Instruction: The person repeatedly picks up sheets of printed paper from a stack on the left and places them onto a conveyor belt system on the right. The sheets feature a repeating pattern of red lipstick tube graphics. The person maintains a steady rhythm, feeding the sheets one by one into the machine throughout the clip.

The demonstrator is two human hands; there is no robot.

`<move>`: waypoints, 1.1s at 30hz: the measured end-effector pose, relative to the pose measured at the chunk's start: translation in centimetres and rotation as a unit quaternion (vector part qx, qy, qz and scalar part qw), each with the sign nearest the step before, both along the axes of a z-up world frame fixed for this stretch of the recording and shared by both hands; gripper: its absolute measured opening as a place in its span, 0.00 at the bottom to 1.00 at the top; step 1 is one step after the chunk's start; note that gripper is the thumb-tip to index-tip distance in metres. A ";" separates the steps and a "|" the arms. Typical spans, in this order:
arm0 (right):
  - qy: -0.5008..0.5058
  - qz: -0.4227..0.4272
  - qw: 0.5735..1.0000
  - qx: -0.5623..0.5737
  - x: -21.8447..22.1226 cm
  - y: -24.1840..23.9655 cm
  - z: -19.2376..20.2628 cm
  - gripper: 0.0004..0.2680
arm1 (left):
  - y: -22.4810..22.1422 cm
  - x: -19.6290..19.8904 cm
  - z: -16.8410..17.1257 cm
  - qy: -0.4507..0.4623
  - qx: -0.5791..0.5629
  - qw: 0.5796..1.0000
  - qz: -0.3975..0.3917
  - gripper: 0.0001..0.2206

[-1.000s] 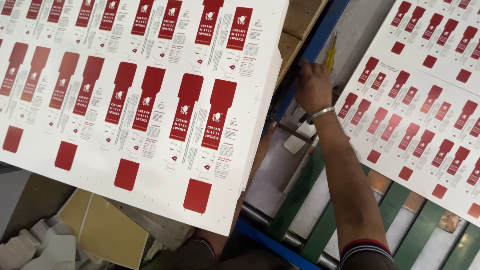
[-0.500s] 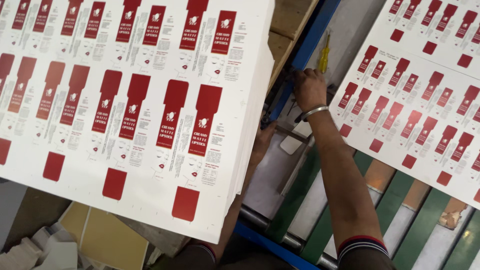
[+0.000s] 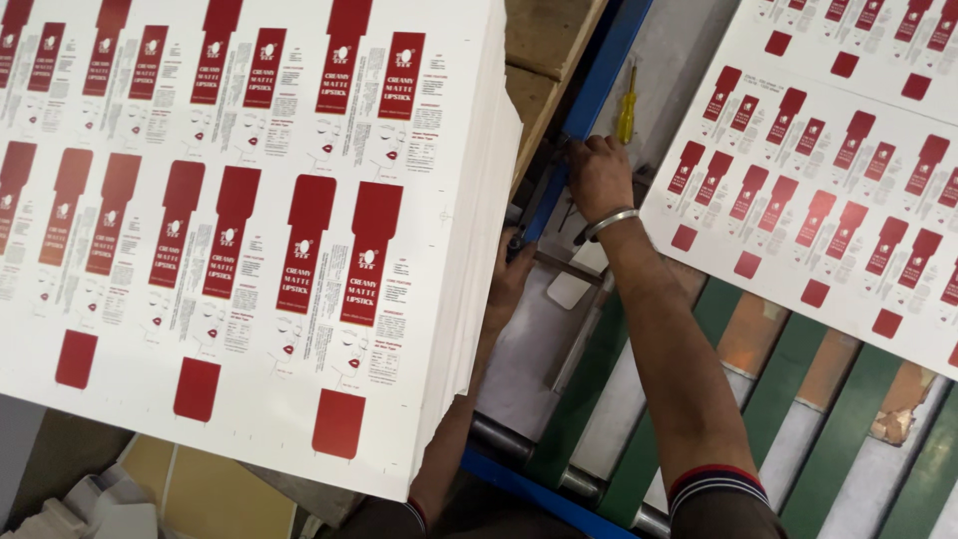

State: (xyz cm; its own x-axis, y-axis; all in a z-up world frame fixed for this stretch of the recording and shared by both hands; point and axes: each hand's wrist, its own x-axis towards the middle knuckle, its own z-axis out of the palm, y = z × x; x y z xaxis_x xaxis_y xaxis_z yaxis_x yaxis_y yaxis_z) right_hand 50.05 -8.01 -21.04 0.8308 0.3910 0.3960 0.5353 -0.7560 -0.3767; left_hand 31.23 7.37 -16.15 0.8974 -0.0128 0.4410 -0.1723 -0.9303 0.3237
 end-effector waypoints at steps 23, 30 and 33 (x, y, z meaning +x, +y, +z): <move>0.018 -0.009 1.000 -0.019 0.2 0.2 -1.2 0.05 | -0.1 -0.1 -2.3 0.017 -0.001 1.000 0.007 0.15; 0.013 -0.006 1.000 -0.018 0.2 0.2 -0.6 0.07 | -0.1 0.1 -1.0 0.030 -0.002 1.000 0.007 0.16; 0.028 -0.006 0.999 -0.020 0.2 0.0 -0.5 0.08 | -0.2 0.1 -0.3 0.034 -0.001 0.999 -0.003 0.16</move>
